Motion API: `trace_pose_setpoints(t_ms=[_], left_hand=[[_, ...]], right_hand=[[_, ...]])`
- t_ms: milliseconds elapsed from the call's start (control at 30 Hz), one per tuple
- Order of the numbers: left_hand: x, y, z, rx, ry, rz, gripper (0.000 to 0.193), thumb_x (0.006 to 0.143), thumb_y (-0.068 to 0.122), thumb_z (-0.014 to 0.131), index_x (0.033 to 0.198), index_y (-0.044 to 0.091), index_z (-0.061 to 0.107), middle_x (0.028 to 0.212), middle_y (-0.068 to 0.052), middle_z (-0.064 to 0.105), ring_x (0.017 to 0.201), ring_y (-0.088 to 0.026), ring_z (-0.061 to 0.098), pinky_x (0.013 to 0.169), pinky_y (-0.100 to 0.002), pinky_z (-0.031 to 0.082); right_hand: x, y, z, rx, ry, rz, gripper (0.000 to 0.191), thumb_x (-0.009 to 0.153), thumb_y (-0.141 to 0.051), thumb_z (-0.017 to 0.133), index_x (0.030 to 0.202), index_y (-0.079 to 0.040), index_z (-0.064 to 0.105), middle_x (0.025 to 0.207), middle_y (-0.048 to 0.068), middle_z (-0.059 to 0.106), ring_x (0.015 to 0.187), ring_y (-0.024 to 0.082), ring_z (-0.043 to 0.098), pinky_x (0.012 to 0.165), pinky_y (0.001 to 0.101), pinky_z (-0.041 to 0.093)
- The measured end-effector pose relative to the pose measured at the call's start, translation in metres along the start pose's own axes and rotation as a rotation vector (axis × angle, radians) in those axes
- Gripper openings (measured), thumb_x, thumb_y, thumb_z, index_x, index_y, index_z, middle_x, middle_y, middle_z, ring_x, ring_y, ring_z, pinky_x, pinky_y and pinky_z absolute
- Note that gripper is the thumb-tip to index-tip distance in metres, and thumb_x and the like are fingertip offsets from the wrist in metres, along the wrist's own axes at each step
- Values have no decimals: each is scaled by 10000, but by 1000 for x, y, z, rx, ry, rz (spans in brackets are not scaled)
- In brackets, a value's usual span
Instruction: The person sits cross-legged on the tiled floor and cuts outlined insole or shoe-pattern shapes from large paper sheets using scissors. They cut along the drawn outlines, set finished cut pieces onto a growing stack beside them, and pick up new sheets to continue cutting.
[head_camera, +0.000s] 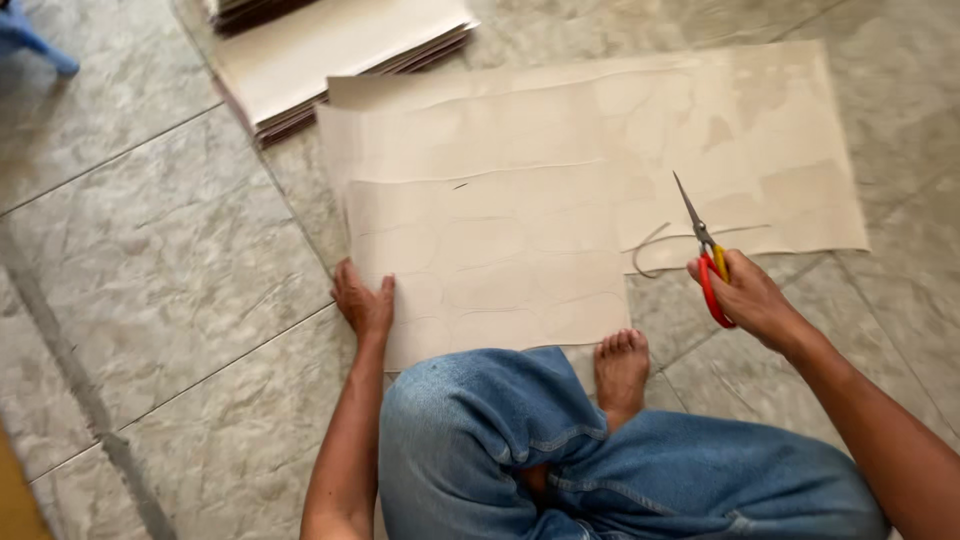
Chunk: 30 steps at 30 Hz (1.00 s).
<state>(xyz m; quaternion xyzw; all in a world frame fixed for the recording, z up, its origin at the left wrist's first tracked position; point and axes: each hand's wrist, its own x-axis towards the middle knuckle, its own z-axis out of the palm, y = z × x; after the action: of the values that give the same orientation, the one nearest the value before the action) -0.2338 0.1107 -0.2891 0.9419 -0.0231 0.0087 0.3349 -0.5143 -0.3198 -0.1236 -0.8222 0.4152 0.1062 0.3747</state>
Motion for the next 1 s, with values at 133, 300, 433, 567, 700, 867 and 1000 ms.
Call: trace_pose_setpoints(t_ms=[133,300,433,567,700,867,1000], left_hand=[[2,26,-1,-173,103,-163,745,721,153,854,1327,-58,476,1305,-280,557,1231,-438,519,1065,-498,419],[3,84,13,-566,52,-346,453,745,46,763,1161,-42,607,1115,-178,705,999,-303,690,888,-406,554],[21,144,27,-782,-242,-141,498,821,98,811,1268,-42,644,1131,-129,700,969,-218,654,850,-368,552],[27,184,28,-693,-608,-19,611,884,213,775,1411,0,552,1320,-156,652,1160,-251,622,950,-364,512],[29,174,22,-480,-587,-15,776,902,281,776,1512,36,363,1486,-208,428,1322,-322,478,1036,-389,450],[48,101,-6,-500,-840,-141,646,923,332,702,1452,7,522,1451,-180,583,1318,-285,582,1063,-391,491],[67,60,-53,-514,-755,-144,578,950,318,681,1430,23,553,1431,-153,618,1297,-262,603,1046,-385,496]], right_hand=[[-96,37,-49,37,161,-54,442,1019,-400,591,1288,-52,630,852,77,599,677,153,496,610,325,429],[-181,132,-69,309,421,-70,446,1098,-298,554,1347,70,529,1388,180,643,1182,237,650,983,366,541],[-221,225,-59,343,588,147,512,1095,-340,553,1407,64,514,1431,197,611,1260,260,606,999,427,522],[-225,280,-69,290,589,348,580,1092,-382,552,1467,57,500,1473,214,579,1339,284,562,1015,488,502],[-185,257,-99,270,423,355,649,1089,-424,551,1527,51,486,1515,231,548,1418,307,518,1031,549,482],[-130,152,-96,-24,458,63,445,1028,-356,740,1203,37,623,1054,139,662,994,218,611,797,401,507],[-43,22,-107,-87,383,-71,414,988,-320,859,963,46,667,752,91,635,700,164,546,602,338,450]])
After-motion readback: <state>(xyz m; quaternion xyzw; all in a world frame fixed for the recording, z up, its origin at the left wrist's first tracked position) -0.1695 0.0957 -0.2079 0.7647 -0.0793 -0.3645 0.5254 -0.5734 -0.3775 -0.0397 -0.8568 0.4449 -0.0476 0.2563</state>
